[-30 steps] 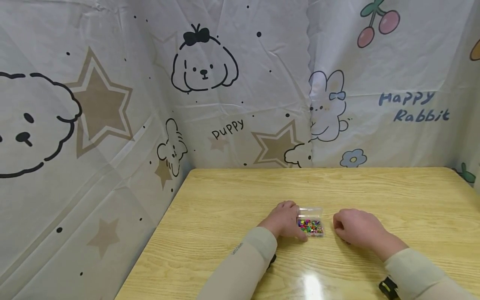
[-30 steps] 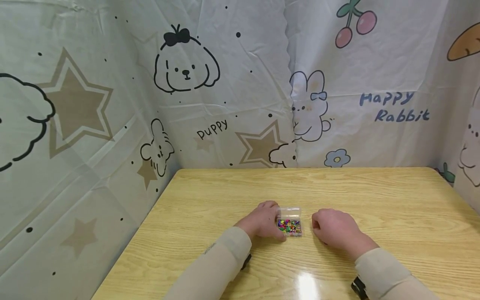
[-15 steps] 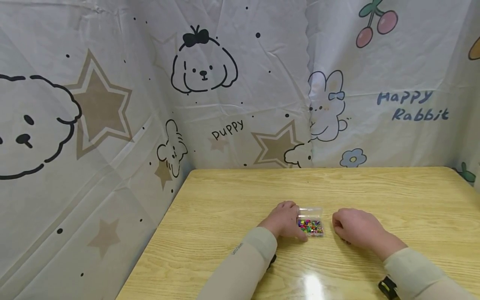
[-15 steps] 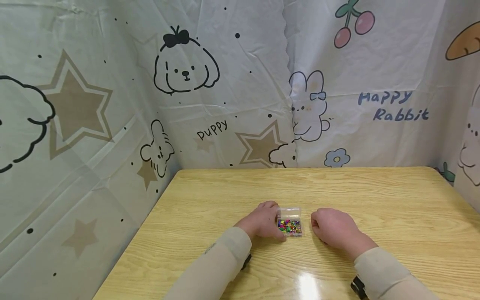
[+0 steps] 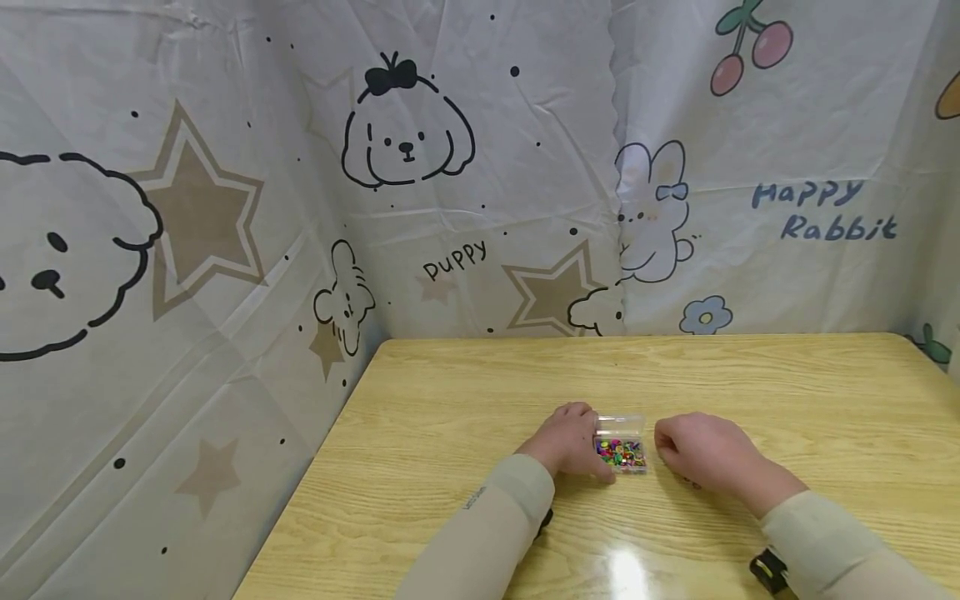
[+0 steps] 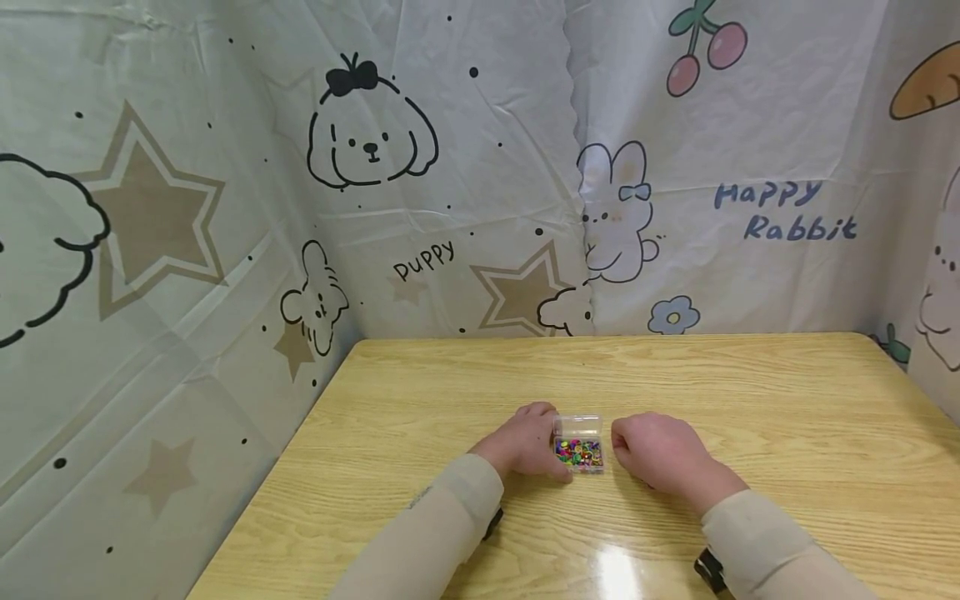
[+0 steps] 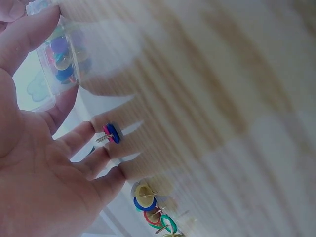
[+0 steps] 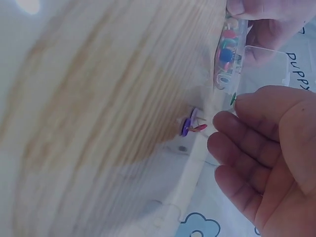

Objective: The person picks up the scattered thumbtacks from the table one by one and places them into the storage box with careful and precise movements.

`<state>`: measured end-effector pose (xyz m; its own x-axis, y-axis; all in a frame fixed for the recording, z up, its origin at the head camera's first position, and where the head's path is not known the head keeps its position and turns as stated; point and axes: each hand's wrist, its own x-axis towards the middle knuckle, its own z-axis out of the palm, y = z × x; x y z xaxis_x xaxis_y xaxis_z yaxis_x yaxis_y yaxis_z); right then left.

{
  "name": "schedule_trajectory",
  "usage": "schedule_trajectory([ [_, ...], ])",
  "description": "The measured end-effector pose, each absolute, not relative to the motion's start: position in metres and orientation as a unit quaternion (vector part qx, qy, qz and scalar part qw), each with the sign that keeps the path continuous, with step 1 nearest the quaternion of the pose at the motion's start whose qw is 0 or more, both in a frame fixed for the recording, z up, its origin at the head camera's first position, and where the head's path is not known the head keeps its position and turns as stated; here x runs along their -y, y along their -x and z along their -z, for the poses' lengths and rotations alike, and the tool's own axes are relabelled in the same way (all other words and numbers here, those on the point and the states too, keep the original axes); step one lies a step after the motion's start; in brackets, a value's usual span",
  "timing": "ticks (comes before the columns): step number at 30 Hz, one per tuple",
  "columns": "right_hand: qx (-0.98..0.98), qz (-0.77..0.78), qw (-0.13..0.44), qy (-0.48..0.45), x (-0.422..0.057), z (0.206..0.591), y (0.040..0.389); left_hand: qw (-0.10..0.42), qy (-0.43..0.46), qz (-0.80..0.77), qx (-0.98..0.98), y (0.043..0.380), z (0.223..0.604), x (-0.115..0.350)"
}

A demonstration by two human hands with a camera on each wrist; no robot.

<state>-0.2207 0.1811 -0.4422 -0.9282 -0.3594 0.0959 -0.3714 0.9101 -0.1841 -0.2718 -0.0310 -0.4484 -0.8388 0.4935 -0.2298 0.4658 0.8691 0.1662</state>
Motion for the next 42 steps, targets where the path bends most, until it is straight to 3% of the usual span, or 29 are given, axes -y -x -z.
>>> schedule_trajectory([
  [13, 0.97, -0.11, 0.061, -0.21, -0.171, 0.44, 0.222, 0.129, -0.249, -0.052, -0.958, 0.271, 0.449, 0.03],
  [42, 0.969, -0.084, 0.064, -0.222, -0.156, 0.444, 0.225, 0.122, -0.251, -0.049, -0.959, 0.269, 0.449, 0.031],
])
